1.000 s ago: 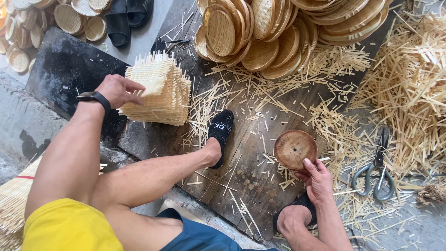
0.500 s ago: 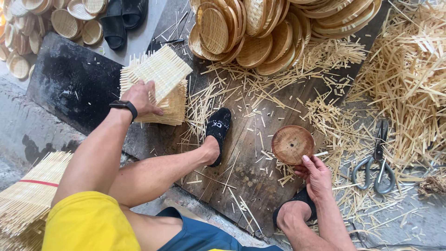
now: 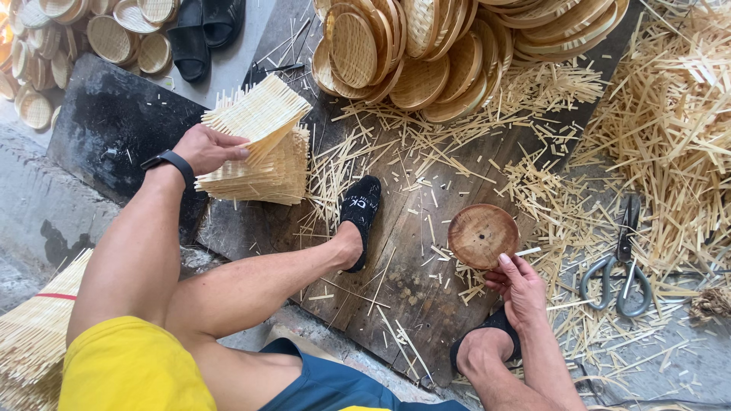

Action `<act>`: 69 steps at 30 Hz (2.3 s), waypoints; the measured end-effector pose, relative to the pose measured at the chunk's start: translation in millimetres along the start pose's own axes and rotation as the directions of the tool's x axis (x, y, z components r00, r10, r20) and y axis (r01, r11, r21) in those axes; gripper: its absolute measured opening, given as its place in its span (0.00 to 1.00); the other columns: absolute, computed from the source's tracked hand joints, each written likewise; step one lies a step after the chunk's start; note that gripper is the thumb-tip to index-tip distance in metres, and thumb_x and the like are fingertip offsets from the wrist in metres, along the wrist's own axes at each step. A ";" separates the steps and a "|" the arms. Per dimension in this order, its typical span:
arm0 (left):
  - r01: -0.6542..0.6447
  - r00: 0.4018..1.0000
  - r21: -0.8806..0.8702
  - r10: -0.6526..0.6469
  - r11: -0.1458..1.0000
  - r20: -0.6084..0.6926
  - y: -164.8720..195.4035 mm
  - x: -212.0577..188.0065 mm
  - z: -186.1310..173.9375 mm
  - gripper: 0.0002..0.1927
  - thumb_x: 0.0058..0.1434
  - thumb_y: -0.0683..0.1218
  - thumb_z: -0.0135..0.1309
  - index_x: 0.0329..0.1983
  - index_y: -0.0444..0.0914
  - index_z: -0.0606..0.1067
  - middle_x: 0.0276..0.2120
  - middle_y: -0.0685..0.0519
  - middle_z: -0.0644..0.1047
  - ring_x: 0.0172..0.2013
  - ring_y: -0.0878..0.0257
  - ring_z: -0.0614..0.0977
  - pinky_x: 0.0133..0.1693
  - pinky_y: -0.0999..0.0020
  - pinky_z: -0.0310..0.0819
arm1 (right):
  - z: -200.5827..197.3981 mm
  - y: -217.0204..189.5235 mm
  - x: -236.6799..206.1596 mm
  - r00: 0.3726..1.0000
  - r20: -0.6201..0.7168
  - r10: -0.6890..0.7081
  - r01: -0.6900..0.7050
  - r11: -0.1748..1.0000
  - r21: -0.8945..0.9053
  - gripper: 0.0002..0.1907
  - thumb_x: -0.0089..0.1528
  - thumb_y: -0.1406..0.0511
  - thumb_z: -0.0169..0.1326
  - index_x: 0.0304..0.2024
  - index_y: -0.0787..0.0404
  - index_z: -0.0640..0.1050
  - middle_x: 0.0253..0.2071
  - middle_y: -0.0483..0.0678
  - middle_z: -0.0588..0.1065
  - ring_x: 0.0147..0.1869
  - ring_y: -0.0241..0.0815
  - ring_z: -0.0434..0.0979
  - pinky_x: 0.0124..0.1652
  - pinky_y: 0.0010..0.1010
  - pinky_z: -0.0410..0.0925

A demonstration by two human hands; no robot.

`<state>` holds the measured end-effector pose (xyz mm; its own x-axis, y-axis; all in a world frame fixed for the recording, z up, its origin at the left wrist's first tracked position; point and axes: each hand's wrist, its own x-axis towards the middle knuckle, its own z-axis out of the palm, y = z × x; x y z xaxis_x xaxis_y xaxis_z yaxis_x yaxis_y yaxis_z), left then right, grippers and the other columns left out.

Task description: The person sits on the floor and repeatedly trims the edges of small woven bamboo baskets using shears. They place a basket on a wooden block, cut the protruding strands around the rim, then remove the basket and stack it with others. The process is repeated for multiple baskets.

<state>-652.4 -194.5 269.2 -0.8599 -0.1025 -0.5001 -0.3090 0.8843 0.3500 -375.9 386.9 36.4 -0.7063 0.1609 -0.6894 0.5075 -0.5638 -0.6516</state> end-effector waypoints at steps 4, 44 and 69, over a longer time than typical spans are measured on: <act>-0.120 0.944 0.127 0.153 0.985 -0.292 1.5 -7.3 -14.7 0.10 0.65 0.47 0.61 0.48 0.44 0.84 0.44 0.47 0.84 0.40 0.59 0.82 0.46 0.61 0.76 | 2.0 -2.1 -1.7 1.000 -0.009 0.007 -0.007 1.000 0.000 0.14 0.64 0.61 0.60 0.49 0.62 0.78 0.36 0.49 0.79 0.37 0.41 0.81 0.37 0.33 0.75; -0.991 0.080 0.130 0.918 0.032 0.388 176.0 -102.0 332.1 0.27 0.54 0.48 0.59 0.58 0.38 0.75 0.60 0.48 0.71 0.63 0.51 0.69 0.63 0.55 0.64 | -9.7 -43.3 -11.7 0.981 -0.026 -0.194 0.184 0.959 -0.217 0.11 0.59 0.70 0.65 0.42 0.67 0.79 0.36 0.46 0.80 0.36 0.31 0.78 0.37 0.21 0.73; 0.192 0.873 -0.566 0.124 0.802 0.472 180.3 -74.0 365.2 0.18 0.52 0.42 0.69 0.44 0.31 0.78 0.33 0.53 0.79 0.28 0.67 0.78 0.30 0.73 0.72 | -11.3 11.1 -36.3 0.896 -0.141 -0.421 0.367 0.881 -0.297 0.14 0.55 0.66 0.68 0.39 0.63 0.77 0.32 0.44 0.77 0.35 0.32 0.76 0.37 0.25 0.72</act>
<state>-496.0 138.9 80.1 -0.5972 0.2351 -0.7669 -0.6426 0.4320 0.6328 -339.1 383.9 50.6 -0.7771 0.4955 -0.3881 0.3346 -0.1971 -0.9215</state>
